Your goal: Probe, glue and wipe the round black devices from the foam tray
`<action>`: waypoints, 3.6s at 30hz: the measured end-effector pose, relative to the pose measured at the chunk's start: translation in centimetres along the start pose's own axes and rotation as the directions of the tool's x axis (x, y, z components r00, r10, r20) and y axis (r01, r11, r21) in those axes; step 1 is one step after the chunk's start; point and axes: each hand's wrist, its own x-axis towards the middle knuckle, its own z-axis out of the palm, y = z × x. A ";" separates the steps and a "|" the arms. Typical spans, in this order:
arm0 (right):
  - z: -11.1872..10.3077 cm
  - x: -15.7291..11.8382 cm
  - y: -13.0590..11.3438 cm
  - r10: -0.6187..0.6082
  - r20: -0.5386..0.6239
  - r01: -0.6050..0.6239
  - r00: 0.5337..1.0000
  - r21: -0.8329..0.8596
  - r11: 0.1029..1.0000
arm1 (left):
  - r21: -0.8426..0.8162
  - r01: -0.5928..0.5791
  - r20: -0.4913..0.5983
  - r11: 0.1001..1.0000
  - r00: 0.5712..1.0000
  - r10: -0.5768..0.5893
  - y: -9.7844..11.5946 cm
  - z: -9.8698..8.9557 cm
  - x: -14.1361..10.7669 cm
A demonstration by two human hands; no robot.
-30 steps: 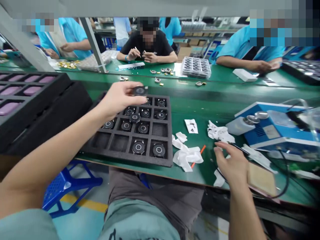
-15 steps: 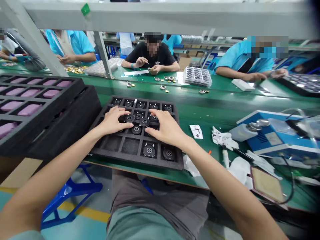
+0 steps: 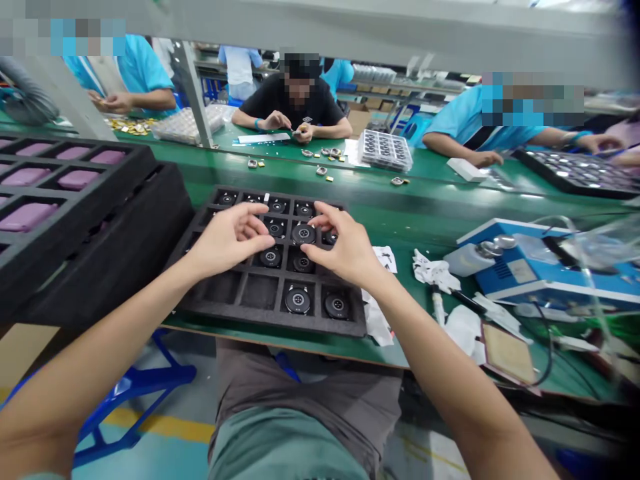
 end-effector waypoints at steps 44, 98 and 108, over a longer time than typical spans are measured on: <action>-12.6 -4.7 18.3 0.782 -0.108 -0.765 0.614 -0.329 0.554 | -0.553 0.376 0.360 0.744 0.913 -0.193 2.3 16.6 6.2; -6.3 -9.0 6.1 0.595 -0.088 -0.349 0.799 0.738 0.577 | -0.623 0.364 0.247 0.693 0.931 -0.267 2.2 16.6 6.0; -6.8 -9.9 5.2 0.519 -0.404 -0.298 0.753 0.494 0.817 | -0.578 0.343 0.258 0.741 0.938 -0.233 2.5 16.4 5.9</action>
